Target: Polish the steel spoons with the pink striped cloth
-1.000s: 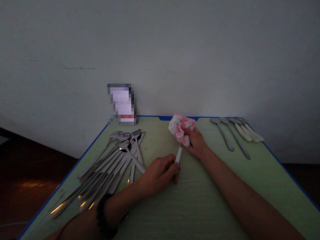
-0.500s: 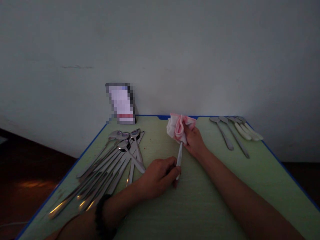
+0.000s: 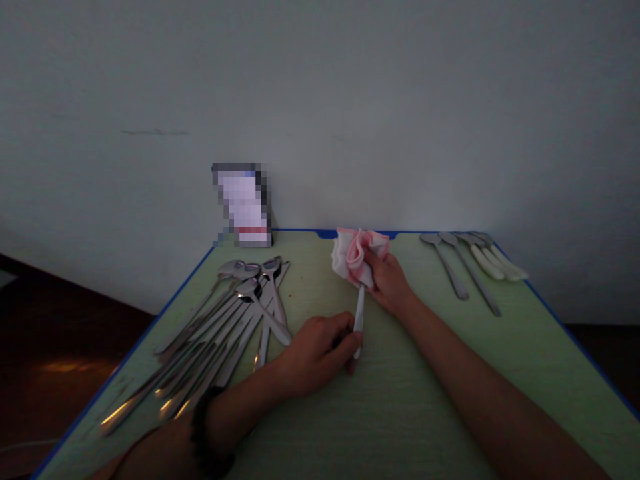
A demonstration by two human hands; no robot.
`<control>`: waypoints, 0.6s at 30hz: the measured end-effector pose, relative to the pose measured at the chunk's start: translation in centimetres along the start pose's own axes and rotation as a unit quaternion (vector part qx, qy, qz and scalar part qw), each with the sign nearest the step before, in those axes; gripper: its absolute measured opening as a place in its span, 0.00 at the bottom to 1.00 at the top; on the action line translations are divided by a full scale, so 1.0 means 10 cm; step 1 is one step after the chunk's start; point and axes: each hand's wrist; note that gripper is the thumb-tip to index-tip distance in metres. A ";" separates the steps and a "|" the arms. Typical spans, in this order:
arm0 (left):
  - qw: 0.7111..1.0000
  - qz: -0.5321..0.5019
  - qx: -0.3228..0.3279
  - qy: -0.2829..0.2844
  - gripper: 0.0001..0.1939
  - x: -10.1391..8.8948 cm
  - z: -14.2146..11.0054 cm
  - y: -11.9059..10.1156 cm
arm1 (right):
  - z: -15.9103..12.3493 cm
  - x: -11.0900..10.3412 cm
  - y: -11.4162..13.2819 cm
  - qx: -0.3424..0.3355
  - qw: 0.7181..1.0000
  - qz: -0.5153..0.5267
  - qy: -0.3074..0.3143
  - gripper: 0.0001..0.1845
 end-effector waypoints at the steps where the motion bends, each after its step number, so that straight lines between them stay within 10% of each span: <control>1: 1.000 0.000 0.001 -0.002 0.14 0.00 0.00 0.00 | 0.00 0.00 0.00 0.002 1.000 -0.002 0.001 0.14; 18: 1.000 -0.012 -0.004 -0.014 0.11 0.01 0.02 -0.01 | -0.03 0.03 0.04 -0.001 1.000 -0.017 0.018 0.15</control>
Point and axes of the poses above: each hand's wrist, its own z-axis towards the middle knuckle, its own x-axis out of the palm, y = z × x, and after that the axes turned 12 degrees about -z, right-handed
